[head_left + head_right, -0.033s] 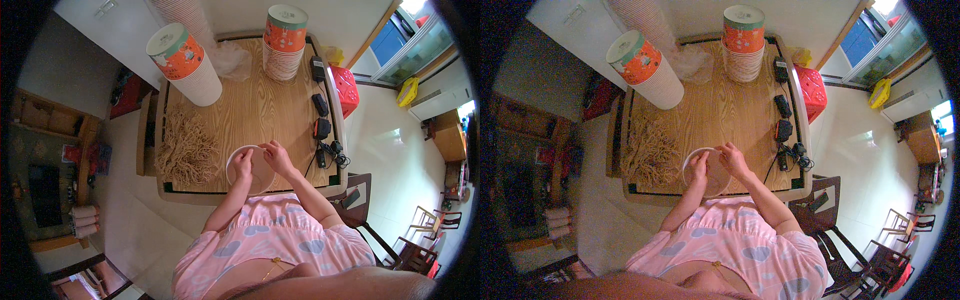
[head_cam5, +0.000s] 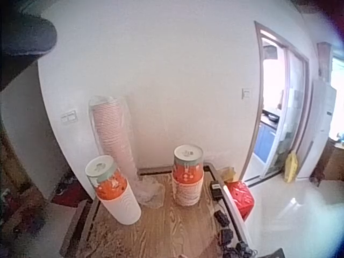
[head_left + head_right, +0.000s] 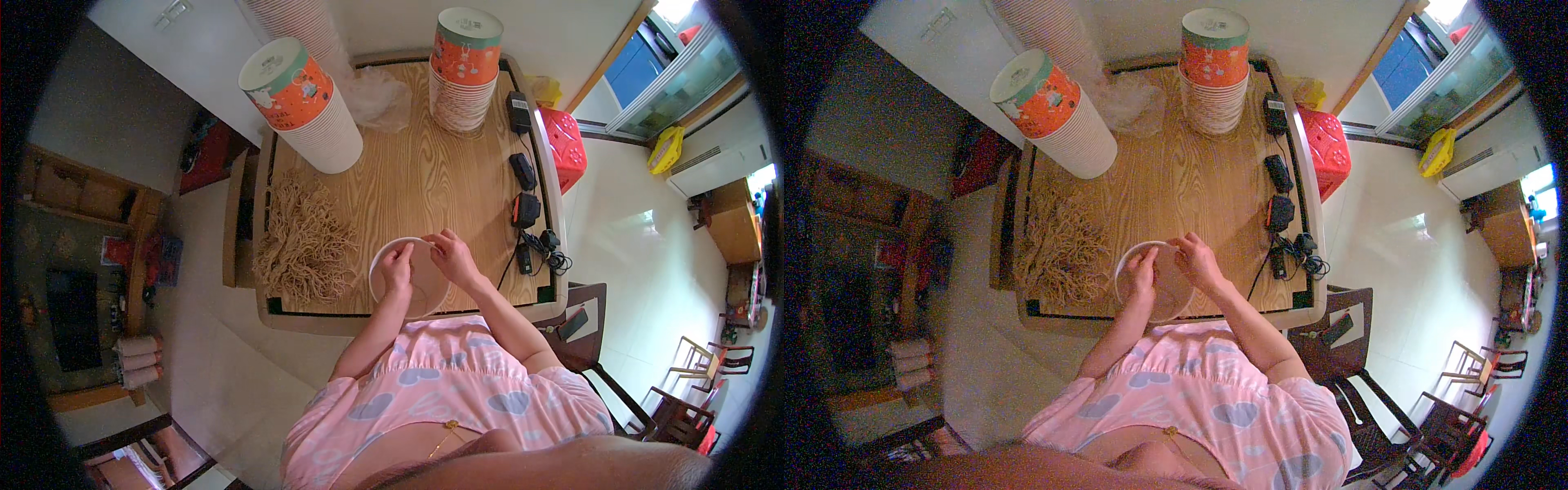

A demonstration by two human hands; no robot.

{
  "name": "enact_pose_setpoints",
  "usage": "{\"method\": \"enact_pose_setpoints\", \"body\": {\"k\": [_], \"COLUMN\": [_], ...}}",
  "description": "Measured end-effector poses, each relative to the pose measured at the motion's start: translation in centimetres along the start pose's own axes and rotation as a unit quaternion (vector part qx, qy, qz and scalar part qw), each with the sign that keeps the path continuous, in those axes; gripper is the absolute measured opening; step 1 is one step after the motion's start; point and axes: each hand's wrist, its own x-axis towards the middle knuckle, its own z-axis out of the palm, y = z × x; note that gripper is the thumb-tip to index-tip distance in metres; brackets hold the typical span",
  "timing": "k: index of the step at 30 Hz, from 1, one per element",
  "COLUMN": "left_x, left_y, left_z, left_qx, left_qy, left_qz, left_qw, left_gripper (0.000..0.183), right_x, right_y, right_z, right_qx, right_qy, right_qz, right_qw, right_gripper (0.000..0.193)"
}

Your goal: Filling paper cups with shredded paper packing material.

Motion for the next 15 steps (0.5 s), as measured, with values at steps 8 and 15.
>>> {"method": "enact_pose_setpoints", "body": {"k": [8, 15], "left_x": [-1.2, -0.8], "left_y": [0.4, -0.4], "left_z": [0.0, -0.3], "left_qx": [0.007, -0.017], "left_qy": [-0.016, -0.059], "left_qz": [-0.025, -0.028], "left_qw": [1.000, 0.998], "left_gripper": [0.009, 0.008], "right_x": [-0.1, 0.6], "right_y": [1.4, 3.7], "right_z": [0.4, 0.9], "right_qx": [0.046, 0.344], "right_qy": [-0.018, -0.140], "right_qz": [0.005, 0.174], "right_qw": [0.999, 0.912], "right_gripper": [0.016, 0.017]}}
